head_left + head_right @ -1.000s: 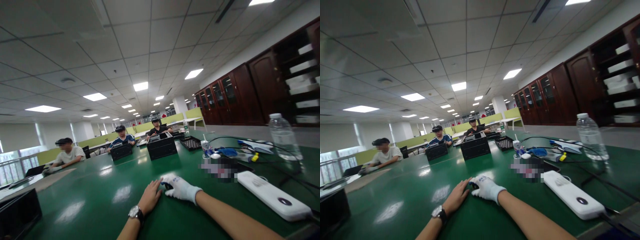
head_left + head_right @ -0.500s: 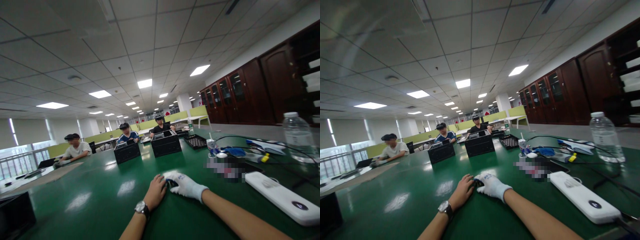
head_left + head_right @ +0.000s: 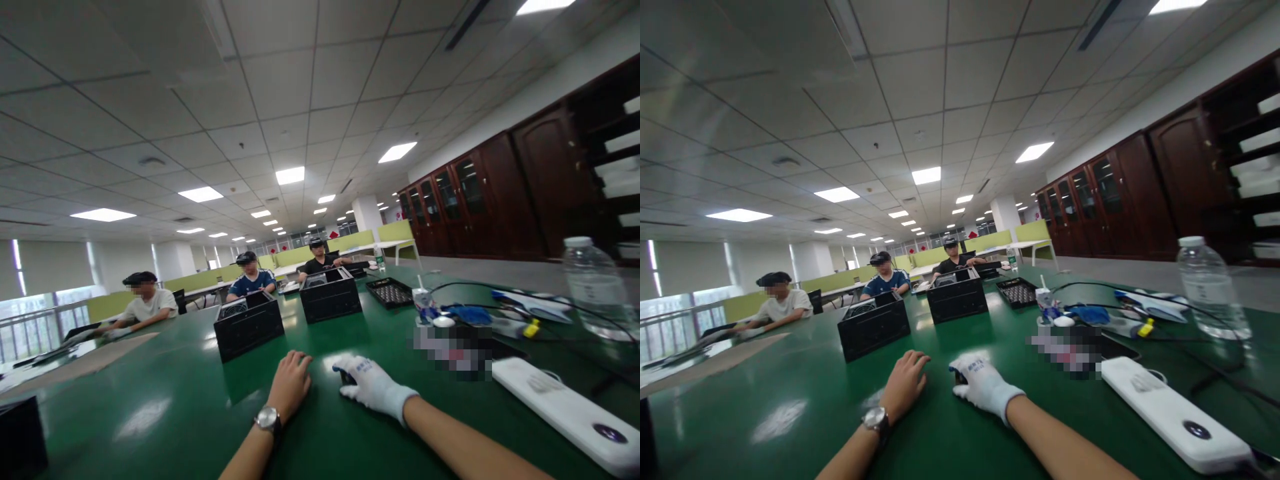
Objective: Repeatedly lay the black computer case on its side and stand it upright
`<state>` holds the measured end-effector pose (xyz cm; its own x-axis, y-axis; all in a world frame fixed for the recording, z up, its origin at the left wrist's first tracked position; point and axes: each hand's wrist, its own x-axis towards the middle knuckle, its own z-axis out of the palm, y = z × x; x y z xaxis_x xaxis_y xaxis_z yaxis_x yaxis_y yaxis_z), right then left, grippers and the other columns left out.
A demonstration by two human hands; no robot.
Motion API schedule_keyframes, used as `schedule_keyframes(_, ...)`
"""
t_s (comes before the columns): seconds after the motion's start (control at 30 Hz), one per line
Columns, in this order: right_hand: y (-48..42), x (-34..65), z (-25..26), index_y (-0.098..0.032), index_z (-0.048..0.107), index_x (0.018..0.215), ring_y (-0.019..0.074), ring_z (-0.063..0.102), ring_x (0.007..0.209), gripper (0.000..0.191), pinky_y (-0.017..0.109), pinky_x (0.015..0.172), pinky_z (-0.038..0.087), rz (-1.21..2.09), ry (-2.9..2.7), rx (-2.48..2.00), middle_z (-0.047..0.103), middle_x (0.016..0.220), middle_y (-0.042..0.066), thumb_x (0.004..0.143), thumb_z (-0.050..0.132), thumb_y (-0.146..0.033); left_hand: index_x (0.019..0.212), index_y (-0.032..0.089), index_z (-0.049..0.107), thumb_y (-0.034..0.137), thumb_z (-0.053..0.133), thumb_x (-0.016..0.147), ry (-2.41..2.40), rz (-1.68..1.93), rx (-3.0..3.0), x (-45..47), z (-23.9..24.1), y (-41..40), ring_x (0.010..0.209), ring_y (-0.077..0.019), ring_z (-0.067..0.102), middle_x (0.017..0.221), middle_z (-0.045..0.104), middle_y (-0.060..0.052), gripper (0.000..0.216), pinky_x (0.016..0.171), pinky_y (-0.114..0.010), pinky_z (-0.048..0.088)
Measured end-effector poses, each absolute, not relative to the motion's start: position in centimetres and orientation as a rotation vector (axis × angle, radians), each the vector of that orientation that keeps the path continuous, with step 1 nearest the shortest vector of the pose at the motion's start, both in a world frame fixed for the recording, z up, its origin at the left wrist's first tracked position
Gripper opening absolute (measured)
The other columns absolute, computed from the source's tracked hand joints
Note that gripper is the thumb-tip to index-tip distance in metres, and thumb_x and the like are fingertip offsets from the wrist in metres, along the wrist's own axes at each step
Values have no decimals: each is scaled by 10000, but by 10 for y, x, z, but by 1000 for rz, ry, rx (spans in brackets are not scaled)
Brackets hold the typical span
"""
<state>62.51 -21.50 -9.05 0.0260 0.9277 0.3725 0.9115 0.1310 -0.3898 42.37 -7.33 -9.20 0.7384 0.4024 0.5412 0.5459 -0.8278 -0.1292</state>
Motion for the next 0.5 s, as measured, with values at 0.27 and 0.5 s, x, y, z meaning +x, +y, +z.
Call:
schedule_keyframes(0.27,-224,623,-90,-234,549,1388,295,571,1162,527,466,1052,423,65,-1996,-1778,642,1246,104,882,665,-323,1270,133,597,165,467,907,-1028,-644,-2452,396,-74,55,1396,-353,324,1432,455,-197,387,1139,-528,300)
schedule_keyframes(0.5,-216,621,-93,-341,504,1428,321,478,1321,601,510,1153,334,348,-1895,-1848,565,1398,84,858,692,-369,1331,167,557,224,444,928,-1137,-677,-2299,408,-85,108,1439,-334,280,1523,370,-170,422,1140,-493,301)
